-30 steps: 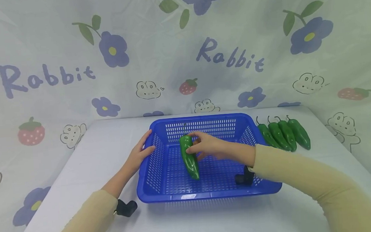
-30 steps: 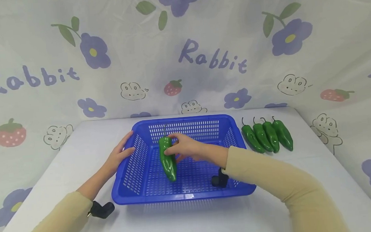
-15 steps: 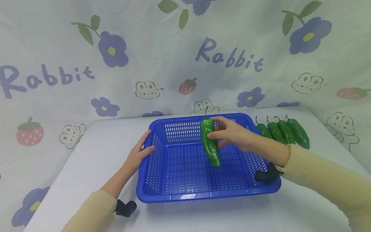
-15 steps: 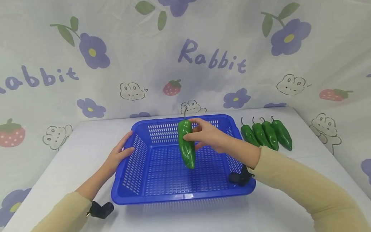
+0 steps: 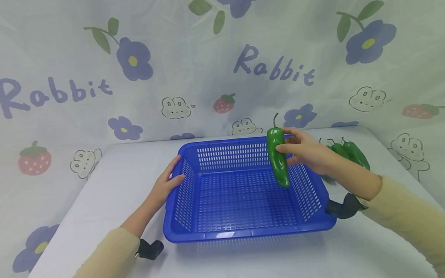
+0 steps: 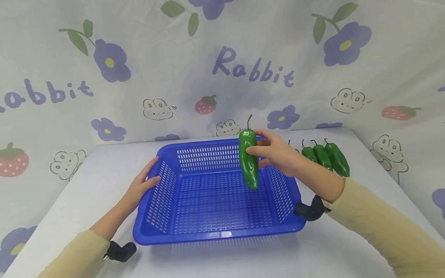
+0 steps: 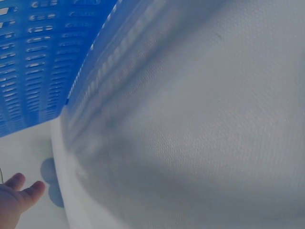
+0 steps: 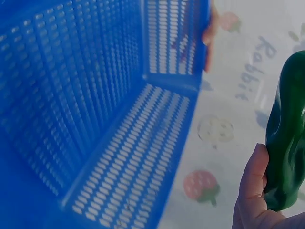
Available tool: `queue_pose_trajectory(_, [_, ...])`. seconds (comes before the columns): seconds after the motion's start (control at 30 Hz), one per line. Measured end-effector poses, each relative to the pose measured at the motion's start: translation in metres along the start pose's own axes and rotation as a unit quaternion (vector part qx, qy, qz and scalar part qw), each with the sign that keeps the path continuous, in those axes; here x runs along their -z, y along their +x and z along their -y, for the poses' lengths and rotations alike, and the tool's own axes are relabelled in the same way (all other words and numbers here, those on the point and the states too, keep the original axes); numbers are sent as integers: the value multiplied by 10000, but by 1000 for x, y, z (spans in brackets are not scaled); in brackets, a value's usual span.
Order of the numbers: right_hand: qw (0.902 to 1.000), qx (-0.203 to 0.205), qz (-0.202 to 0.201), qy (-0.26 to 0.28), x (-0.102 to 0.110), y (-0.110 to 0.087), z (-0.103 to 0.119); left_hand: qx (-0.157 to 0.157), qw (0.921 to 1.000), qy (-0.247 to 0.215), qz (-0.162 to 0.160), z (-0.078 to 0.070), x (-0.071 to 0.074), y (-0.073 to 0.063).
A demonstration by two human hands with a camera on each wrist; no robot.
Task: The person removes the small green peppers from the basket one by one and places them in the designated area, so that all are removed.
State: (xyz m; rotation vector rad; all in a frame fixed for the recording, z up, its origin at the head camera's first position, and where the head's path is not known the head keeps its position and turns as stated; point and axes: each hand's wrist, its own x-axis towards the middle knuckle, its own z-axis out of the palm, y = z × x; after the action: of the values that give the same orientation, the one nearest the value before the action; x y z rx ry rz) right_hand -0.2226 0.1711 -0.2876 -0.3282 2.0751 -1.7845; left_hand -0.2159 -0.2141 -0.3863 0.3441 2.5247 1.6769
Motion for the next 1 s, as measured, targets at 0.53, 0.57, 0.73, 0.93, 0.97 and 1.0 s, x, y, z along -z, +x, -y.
queue_pose_trajectory(0.53, [9961, 54, -718, -518, 55, -33, -2, -8, 10000, -31, 0, 0, 1, 0])
queue_pose_trajectory(0.57, [9952, 20, -768, -599, 58, -34, -4, -4, 10000, -34, 1, 0, 1, 0])
queue_pose_trajectory(0.73, [9940, 280, -876, -592, 77, -43, -12, 12, 10000, -13, 2, 0, 1, 0])
queue_pose_trajectory(0.93, [9929, 801, -880, -62, 98, -54, -19, 29, 10000, 61, -33, 0, 1, -1])
queue_pose_trajectory(0.97, [9925, 855, -877, -53, 101, -55, -19, 25, 10000, 72, -35, 0, 1, -2])
queue_pose_trajectory(1.0, [9921, 903, -867, 11, 105, -57, -20, 25, 10000, 82, -33, 0, 1, -2])
